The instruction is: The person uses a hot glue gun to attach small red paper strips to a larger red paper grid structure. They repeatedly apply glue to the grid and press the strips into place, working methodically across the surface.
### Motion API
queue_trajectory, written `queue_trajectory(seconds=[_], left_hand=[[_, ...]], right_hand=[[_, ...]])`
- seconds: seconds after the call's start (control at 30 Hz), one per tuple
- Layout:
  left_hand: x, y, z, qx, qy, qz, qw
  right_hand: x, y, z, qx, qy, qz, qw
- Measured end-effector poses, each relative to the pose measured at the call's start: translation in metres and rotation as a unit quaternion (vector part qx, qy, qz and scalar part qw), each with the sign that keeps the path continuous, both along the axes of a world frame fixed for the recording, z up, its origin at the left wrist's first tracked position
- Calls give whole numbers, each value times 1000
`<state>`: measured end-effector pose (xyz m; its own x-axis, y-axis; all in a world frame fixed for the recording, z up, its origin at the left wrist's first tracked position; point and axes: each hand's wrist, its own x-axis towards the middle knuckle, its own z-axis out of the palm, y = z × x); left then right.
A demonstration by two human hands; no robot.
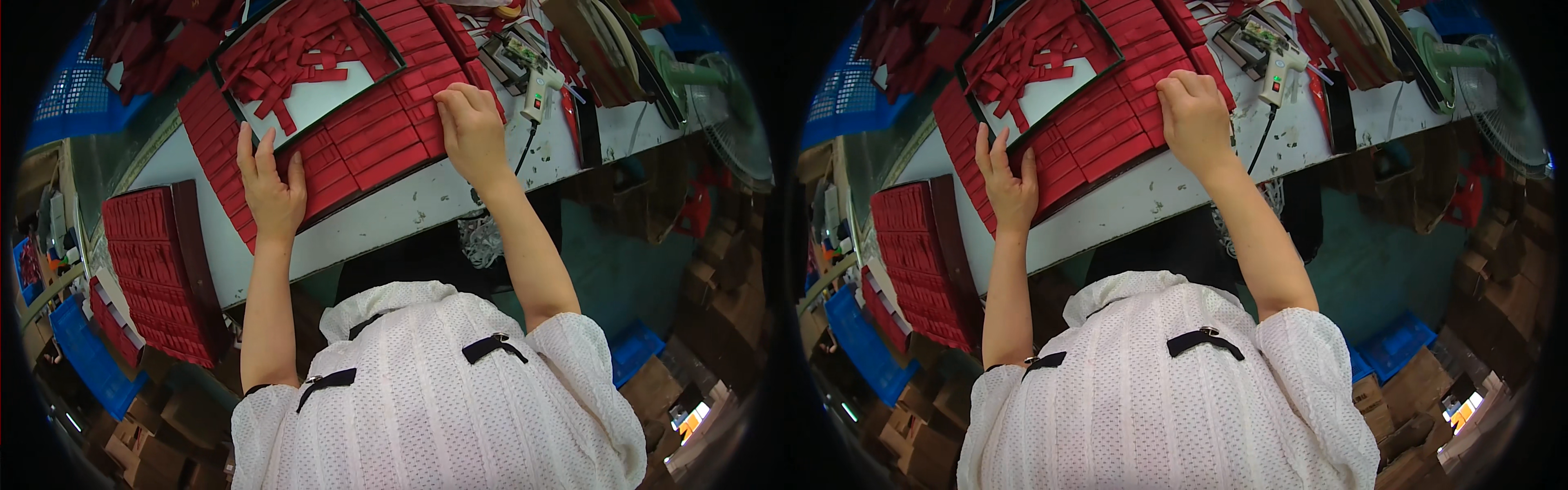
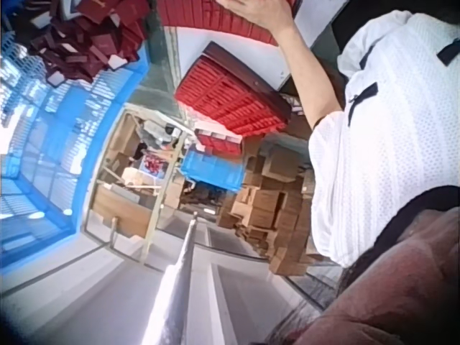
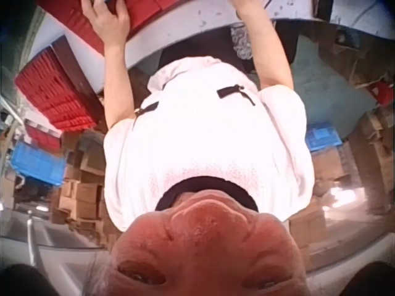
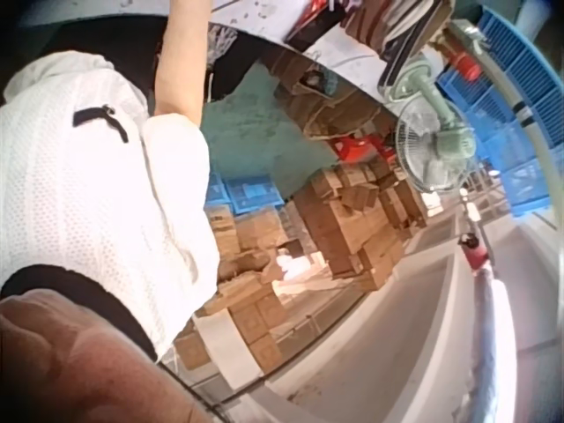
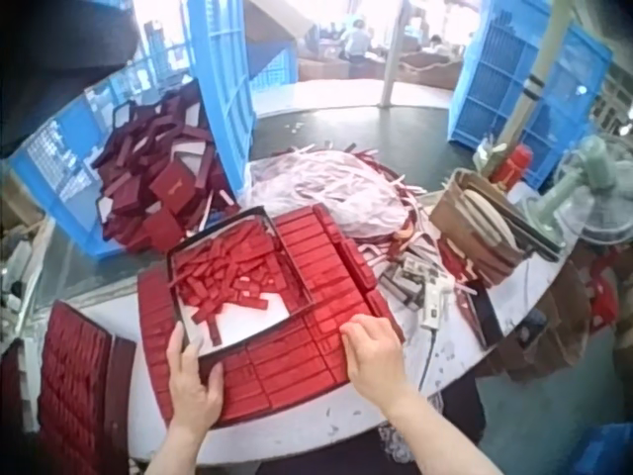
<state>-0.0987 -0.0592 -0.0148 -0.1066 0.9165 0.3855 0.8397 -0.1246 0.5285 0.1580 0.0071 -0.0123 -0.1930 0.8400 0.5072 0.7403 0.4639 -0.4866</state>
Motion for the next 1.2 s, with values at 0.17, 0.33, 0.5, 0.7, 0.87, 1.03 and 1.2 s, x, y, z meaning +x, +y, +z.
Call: queue_trajectory(seconds=[0.17, 0.33, 0.5, 0.7, 0.87, 1.03, 1.2], left_hand=[[1, 0, 1, -3, 1, 5, 1000], [2, 0, 1, -4, -5, 3, 1000], [2, 2, 2, -7, 2, 1, 1000], [-3, -1, 3, -4, -1, 4, 1000], [2, 3, 5, 9, -13, 17, 1000], [11, 15, 17, 11, -82, 22, 996], [18, 49, 13, 15, -39, -10, 999]], right_hand=[[0, -3, 1, 2, -44, -13, 999], [-8, -2, 2, -7, -47, -45, 998], [-13, 8, -2, -47, -17, -77, 996], [20, -13, 33, -234, 363, 62, 900], [121, -81, 17, -478, 575, 128, 651], [163, -130, -29, -630, 105, -69, 767], [152, -107, -20, -496, 327, -99, 798]])
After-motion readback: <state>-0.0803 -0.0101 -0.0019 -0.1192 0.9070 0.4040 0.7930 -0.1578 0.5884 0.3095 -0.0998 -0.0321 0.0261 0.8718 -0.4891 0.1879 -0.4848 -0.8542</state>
